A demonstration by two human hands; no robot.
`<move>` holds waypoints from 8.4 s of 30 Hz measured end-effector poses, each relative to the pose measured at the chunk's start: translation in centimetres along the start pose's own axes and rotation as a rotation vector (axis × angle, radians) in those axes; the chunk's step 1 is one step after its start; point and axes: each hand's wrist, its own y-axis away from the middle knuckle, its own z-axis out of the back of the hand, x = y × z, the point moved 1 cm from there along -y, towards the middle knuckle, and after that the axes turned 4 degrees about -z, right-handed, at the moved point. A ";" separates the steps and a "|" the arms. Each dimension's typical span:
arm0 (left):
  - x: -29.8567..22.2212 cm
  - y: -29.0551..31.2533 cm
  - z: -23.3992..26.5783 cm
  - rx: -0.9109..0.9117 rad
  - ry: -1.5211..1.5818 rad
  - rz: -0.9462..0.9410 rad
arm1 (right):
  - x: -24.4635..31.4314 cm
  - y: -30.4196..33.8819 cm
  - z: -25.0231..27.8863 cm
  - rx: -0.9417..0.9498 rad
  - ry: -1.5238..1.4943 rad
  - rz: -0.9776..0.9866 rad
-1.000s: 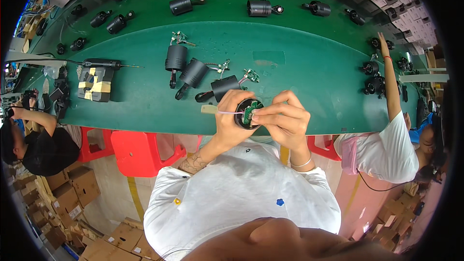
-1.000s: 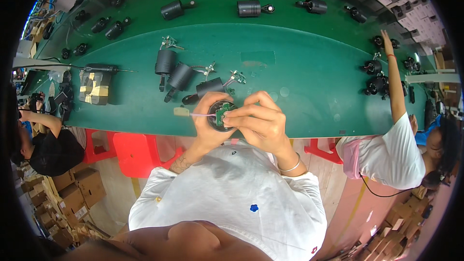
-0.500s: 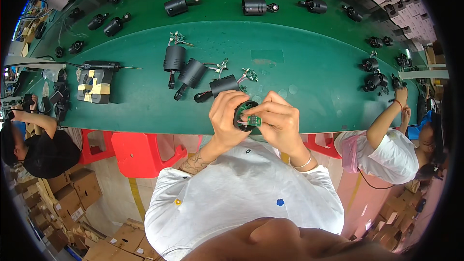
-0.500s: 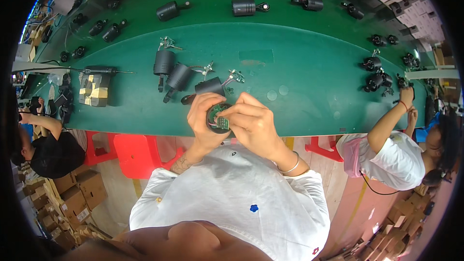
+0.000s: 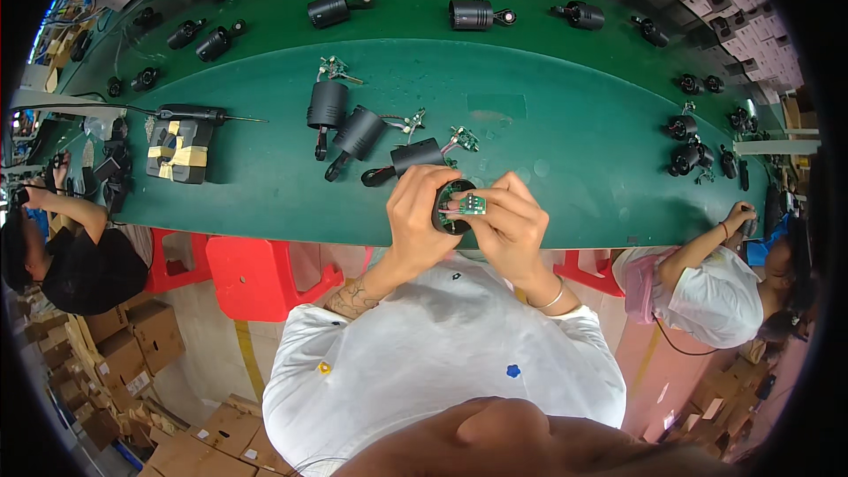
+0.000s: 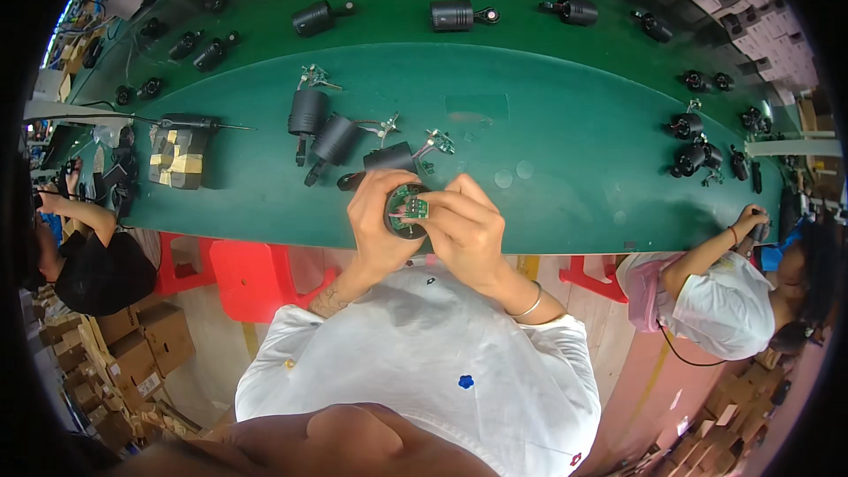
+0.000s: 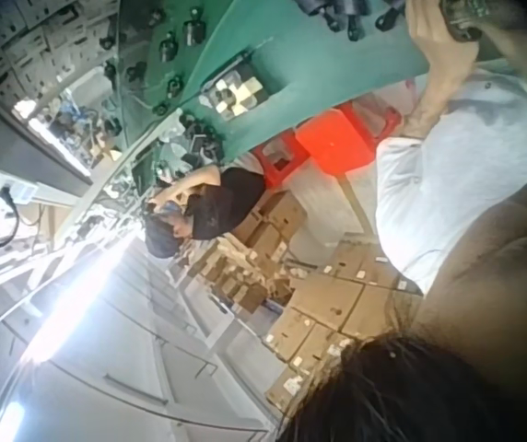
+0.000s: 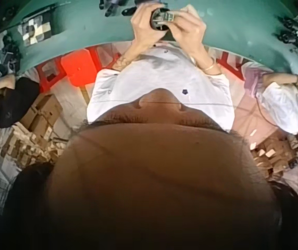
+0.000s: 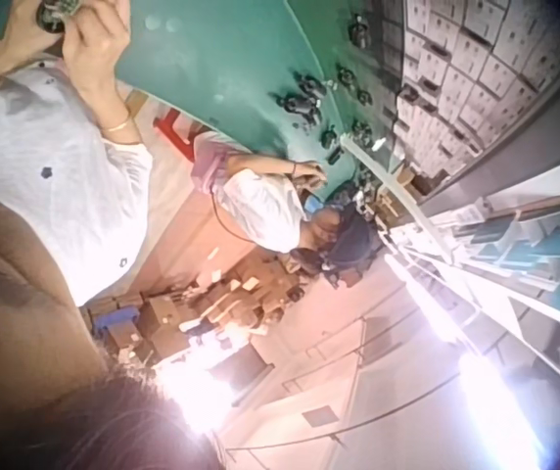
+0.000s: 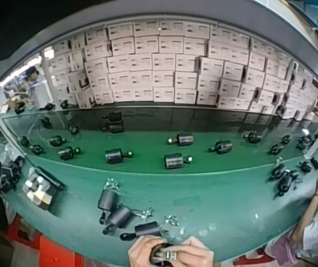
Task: Assemble electronic circuit boards into black plastic housings on a production line.
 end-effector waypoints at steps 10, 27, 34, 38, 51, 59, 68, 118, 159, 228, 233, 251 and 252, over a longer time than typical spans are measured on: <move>0.0 -0.1 0.1 -0.053 0.131 -0.025 | 1.3 -2.6 0.8 0.051 -0.180 -0.217; -0.1 -0.1 0.0 0.032 0.098 0.037 | 0.0 -2.7 0.8 0.227 -0.193 -0.158; -0.1 -0.2 0.2 0.070 0.161 0.062 | 0.1 -2.9 1.3 0.286 -0.162 -0.274; -0.3 -0.3 -0.3 0.026 0.277 0.075 | 0.4 -3.7 1.2 0.262 -0.646 -0.290; 0.0 0.5 0.4 -0.003 0.034 0.044 | 1.6 -2.0 0.6 -0.087 -0.276 -0.140; 0.0 -0.3 0.4 -0.055 0.177 0.131 | 1.6 -2.2 -0.1 -0.167 -0.288 -0.114; 1.0 0.5 0.0 -0.096 0.444 0.161 | 0.9 -2.7 -0.6 0.010 -0.373 -0.183; 1.6 0.5 -0.3 -0.276 0.082 -0.116 | 1.1 -0.6 -4.0 0.020 -0.972 -0.627; 2.3 4.1 -2.0 -0.081 -0.249 -0.156 | -26.9 -16.5 13.3 -0.688 0.771 -0.317; -0.2 1.7 1.5 0.287 1.188 0.486 | -4.5 1.2 -3.5 0.170 -1.511 -0.872; -0.7 1.7 1.6 0.264 1.074 0.461 | -5.6 0.9 -2.6 0.114 -1.575 -0.807; 0.0 1.5 1.9 0.471 1.017 0.308 | -5.6 0.7 -1.9 0.097 -1.425 -0.621; -0.5 1.4 1.9 0.447 1.036 0.357 | -5.7 0.6 -1.9 0.097 -1.432 -0.604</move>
